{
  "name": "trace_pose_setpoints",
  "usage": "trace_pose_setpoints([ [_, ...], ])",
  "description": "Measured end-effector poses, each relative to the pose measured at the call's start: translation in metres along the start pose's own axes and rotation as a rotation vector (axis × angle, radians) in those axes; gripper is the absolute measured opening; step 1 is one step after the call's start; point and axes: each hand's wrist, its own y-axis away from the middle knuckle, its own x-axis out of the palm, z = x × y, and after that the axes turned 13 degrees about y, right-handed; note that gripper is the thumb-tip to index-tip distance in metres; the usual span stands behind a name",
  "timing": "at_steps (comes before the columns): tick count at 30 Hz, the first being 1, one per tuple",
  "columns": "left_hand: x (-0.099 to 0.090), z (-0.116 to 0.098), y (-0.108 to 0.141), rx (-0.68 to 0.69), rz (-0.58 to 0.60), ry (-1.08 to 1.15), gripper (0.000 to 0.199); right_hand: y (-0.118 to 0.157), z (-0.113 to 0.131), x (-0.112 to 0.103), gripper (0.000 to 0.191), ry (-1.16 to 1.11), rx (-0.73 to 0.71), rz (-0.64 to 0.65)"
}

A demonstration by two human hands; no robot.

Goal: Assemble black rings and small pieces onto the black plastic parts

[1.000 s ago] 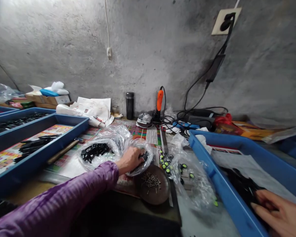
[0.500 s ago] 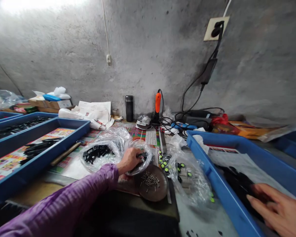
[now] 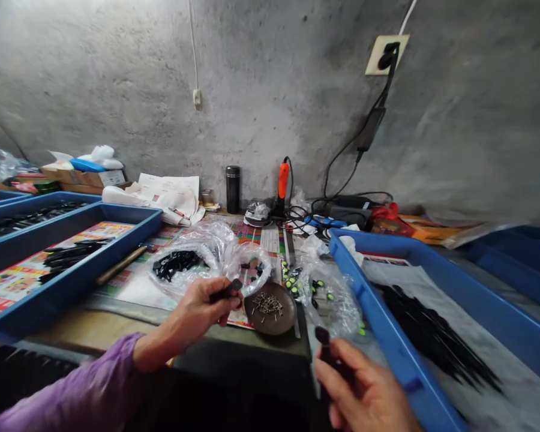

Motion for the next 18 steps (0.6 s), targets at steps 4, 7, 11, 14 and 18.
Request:
trace_pose_setpoints([
  [4,0.001,-0.005,0.038,-0.063,-0.029,0.2,0.014,0.013,0.032,0.041,0.044,-0.099,-0.07,0.199],
  [7,0.0,-0.007,0.059,-0.097,-0.051,0.288,0.012,0.022,0.049,0.064,0.045,-0.187,-0.102,0.231],
  [11,-0.001,-0.005,0.081,-0.147,-0.067,0.401,0.013,0.03,0.065,0.089,0.038,-0.245,-0.172,0.374],
  [14,0.0,0.001,0.092,-0.165,-0.107,0.467,0.013,0.034,0.072,0.102,0.035,-0.303,-0.186,0.434],
  [18,-0.001,0.009,0.1,-0.155,-0.17,0.497,0.013,0.036,0.076,0.11,0.033,-0.33,-0.17,0.45],
])
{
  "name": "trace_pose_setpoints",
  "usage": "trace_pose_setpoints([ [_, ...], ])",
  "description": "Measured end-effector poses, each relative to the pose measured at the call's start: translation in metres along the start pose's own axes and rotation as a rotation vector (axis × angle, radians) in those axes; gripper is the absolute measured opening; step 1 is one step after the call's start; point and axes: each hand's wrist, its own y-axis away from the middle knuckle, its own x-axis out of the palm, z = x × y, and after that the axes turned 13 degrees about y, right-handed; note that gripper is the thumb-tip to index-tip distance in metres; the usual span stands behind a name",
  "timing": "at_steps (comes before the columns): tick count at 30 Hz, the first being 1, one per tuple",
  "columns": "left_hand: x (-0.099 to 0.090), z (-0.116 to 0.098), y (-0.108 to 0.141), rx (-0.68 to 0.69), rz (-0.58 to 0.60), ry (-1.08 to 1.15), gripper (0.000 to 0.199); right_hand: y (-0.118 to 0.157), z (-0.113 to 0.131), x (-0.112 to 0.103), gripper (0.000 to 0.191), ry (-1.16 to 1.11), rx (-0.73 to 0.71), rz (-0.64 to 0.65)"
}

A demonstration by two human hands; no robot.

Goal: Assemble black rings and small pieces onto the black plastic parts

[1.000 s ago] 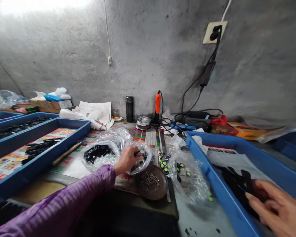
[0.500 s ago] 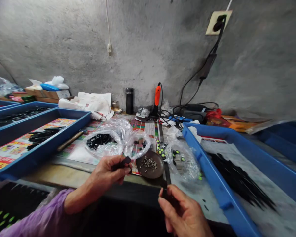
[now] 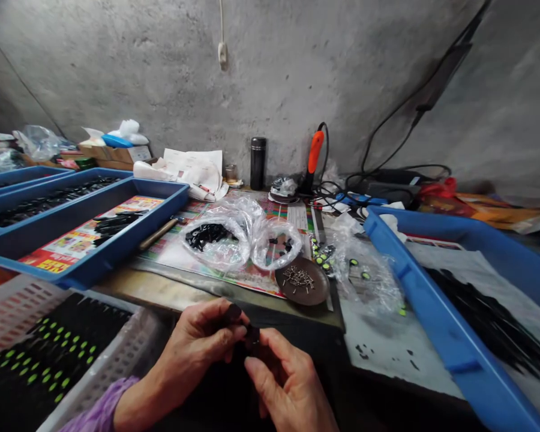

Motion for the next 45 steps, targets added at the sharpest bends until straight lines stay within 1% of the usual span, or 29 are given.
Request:
trace_pose_setpoints([
  [8,-0.006,0.003,0.003,0.006,0.013,-0.015,0.012,-0.001,0.002,0.005,0.035,0.026,0.023,0.049],
  [17,-0.008,0.005,0.002,-0.03,0.035,-0.038,0.009,0.002,-0.007,0.009,0.036,0.058,0.04,0.056],
  [22,-0.013,0.012,0.001,0.024,0.016,-0.115,0.009,0.002,-0.007,0.017,0.04,0.022,0.065,0.039],
  [24,-0.014,0.013,0.0,0.034,0.01,-0.134,0.011,0.002,-0.007,0.02,0.041,0.014,0.076,0.025],
  [27,-0.014,0.014,-0.001,0.01,0.0,-0.132,0.014,0.003,-0.009,0.021,0.042,0.012,0.083,0.023],
  [33,-0.016,0.015,-0.002,-0.089,0.004,0.018,0.023,0.002,-0.016,0.023,0.049,-0.031,0.138,0.016],
  [37,-0.019,0.018,0.0,-0.135,-0.022,0.039,0.03,0.002,-0.016,0.024,0.052,-0.064,0.166,0.009],
  [42,-0.021,0.018,0.005,-0.117,-0.028,0.051,0.043,0.003,-0.016,0.023,0.051,-0.08,0.157,0.025],
  [45,-0.023,0.016,0.009,-0.11,-0.041,0.043,0.042,0.003,-0.021,0.022,0.052,-0.101,0.157,-0.008],
])
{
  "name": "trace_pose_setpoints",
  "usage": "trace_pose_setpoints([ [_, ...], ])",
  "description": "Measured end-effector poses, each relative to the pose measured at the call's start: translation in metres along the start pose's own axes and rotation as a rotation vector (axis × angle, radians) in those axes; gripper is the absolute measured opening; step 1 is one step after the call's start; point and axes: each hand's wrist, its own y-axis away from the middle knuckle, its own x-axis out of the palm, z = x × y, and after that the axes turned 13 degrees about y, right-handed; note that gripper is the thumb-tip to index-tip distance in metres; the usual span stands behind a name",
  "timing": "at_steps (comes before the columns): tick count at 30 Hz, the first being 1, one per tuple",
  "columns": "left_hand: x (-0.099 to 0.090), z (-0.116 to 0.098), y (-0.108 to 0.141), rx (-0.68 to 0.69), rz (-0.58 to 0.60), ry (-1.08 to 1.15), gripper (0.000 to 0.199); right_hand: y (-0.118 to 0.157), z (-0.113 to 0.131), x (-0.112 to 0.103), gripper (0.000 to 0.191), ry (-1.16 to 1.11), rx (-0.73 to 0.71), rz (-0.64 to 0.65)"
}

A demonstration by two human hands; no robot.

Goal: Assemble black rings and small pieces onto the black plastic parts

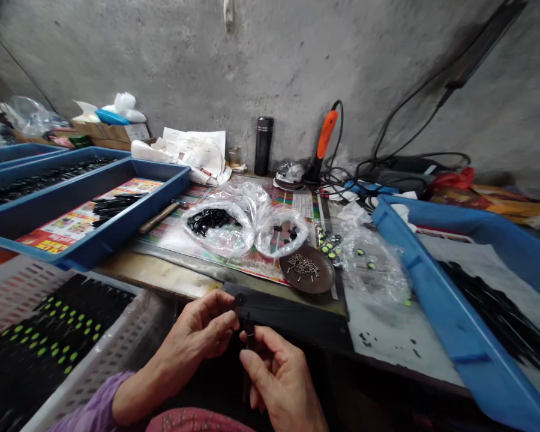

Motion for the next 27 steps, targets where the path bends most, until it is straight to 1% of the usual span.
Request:
trace_pose_setpoints([
  [5,-0.003,-0.002,0.008,-0.059,-0.024,-0.062,0.039,-0.005,-0.001,0.001,0.053,-0.042,-0.015,-0.052],
  [8,-0.002,0.0,0.012,-0.019,-0.067,-0.089,0.038,-0.006,0.003,0.002,0.053,-0.053,-0.034,-0.062],
  [10,0.0,0.001,0.013,-0.003,-0.093,-0.076,0.036,-0.005,0.003,0.002,0.05,-0.044,-0.048,-0.074],
  [13,0.004,0.003,0.014,-0.026,-0.101,-0.028,0.035,-0.003,0.001,0.002,0.044,-0.028,-0.066,-0.067],
  [15,0.006,0.005,0.014,-0.037,-0.101,0.007,0.035,-0.002,-0.001,0.002,0.042,-0.031,-0.074,-0.057],
  [18,0.008,0.006,0.014,-0.042,-0.131,0.025,0.033,-0.002,-0.002,0.003,0.04,-0.052,-0.072,-0.07],
  [22,0.01,0.008,0.013,-0.06,-0.15,0.017,0.032,-0.004,-0.007,0.007,0.036,-0.101,-0.082,-0.136],
  [27,0.011,0.012,0.012,-0.041,-0.164,0.036,0.028,-0.002,-0.011,0.012,0.038,-0.119,-0.099,-0.198],
])
